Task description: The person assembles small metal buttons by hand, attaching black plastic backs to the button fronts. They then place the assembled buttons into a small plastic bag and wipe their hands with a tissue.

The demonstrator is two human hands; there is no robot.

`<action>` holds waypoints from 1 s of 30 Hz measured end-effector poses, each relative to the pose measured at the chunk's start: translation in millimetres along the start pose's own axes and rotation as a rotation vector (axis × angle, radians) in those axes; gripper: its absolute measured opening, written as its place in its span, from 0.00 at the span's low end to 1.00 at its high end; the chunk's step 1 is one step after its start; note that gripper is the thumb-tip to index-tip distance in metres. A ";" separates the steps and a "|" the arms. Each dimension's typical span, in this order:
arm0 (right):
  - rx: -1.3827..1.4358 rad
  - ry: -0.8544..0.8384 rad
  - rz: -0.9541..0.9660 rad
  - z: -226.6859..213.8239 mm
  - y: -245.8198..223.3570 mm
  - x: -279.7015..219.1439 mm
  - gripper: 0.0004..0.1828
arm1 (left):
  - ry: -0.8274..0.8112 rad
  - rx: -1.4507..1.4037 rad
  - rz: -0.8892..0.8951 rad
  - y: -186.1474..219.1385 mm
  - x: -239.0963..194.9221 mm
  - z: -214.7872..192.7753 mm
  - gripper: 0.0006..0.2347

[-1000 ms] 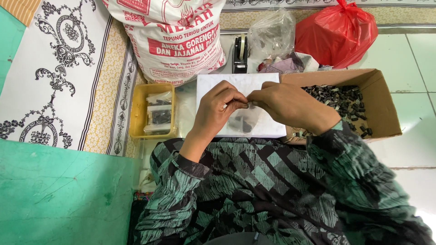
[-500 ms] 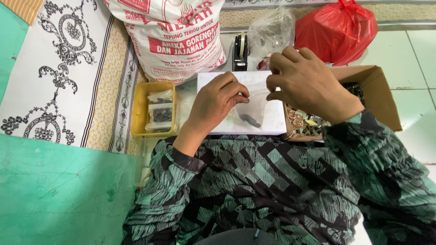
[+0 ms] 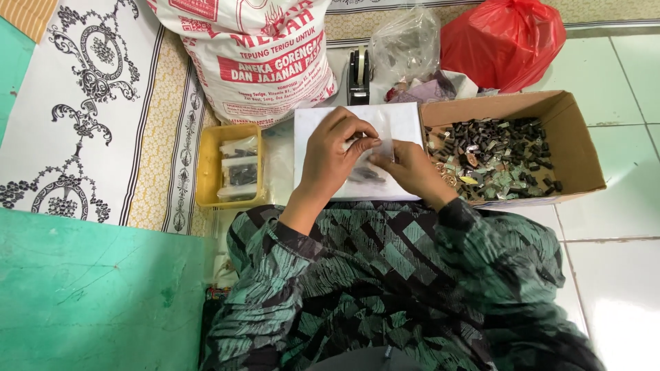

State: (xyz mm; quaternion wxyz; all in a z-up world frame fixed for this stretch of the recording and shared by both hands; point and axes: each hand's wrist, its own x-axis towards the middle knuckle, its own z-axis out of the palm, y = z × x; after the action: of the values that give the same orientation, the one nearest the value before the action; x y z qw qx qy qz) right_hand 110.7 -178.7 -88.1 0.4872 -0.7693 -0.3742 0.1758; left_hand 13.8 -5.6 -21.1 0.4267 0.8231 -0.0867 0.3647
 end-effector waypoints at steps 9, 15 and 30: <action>0.272 0.028 -0.097 -32.4 -105.5 -7.8 0.12 | -0.333 -0.487 -0.604 -33.2 -96.8 15.1 0.41; 0.433 0.149 -0.063 -44.2 -86.3 -1.0 0.15 | -0.233 -0.851 -0.798 -7.2 -97.3 36.4 0.21; 0.290 -0.140 0.269 -21.3 -55.2 -16.4 0.39 | -0.001 -0.927 -0.963 -21.5 -127.0 48.4 0.25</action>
State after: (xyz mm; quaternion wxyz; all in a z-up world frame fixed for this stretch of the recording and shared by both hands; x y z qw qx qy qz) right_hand 91.1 -190.5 -31.2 0.5378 -0.7201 -0.2715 0.3443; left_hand -42.3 -50.8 -138.3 0.8512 0.5017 0.1425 0.0583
